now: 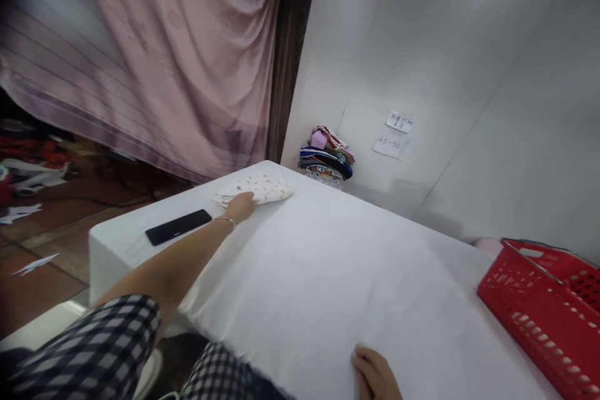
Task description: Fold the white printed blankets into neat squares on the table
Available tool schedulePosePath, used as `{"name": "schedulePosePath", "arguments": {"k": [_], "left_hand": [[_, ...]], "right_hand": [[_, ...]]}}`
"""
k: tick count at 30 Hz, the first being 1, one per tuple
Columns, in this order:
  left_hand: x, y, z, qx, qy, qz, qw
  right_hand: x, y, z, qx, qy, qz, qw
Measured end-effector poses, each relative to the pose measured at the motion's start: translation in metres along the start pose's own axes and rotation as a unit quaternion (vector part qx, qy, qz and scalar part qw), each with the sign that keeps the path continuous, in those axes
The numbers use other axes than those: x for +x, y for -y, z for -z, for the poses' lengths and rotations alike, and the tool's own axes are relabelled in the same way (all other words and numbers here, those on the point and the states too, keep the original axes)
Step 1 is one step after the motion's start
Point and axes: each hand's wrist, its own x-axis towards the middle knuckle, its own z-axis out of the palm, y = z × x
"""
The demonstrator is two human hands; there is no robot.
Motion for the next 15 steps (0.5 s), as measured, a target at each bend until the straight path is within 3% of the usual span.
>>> {"name": "schedulePosePath", "arguments": {"k": [2, 4, 8, 12, 15], "left_hand": [[-0.010, -0.027, 0.006, -0.008, 0.005, -0.037, 0.999], [-0.038, -0.057, 0.002, -0.017, 0.023, -0.084, 0.996], [-0.136, -0.108, -0.026, -0.046, 0.095, -0.230, 0.967], [-0.230, -0.126, -0.048, -0.074, 0.153, -0.366, 0.915], [-0.259, -0.125, -0.046, -0.110, 0.150, -0.406, 0.895]], "right_hand": [[-0.001, 0.005, 0.001, -0.048, -0.019, 0.034, 0.998], [-0.003, 0.011, 0.002, -0.074, -0.026, 0.049, 0.996], [-0.005, 0.024, 0.003, -0.120, -0.033, 0.055, 0.991], [-0.004, 0.028, 0.004, -0.133, -0.022, 0.062, 0.989], [-0.002, 0.028, 0.005, -0.115, -0.018, 0.057, 0.992]]}}
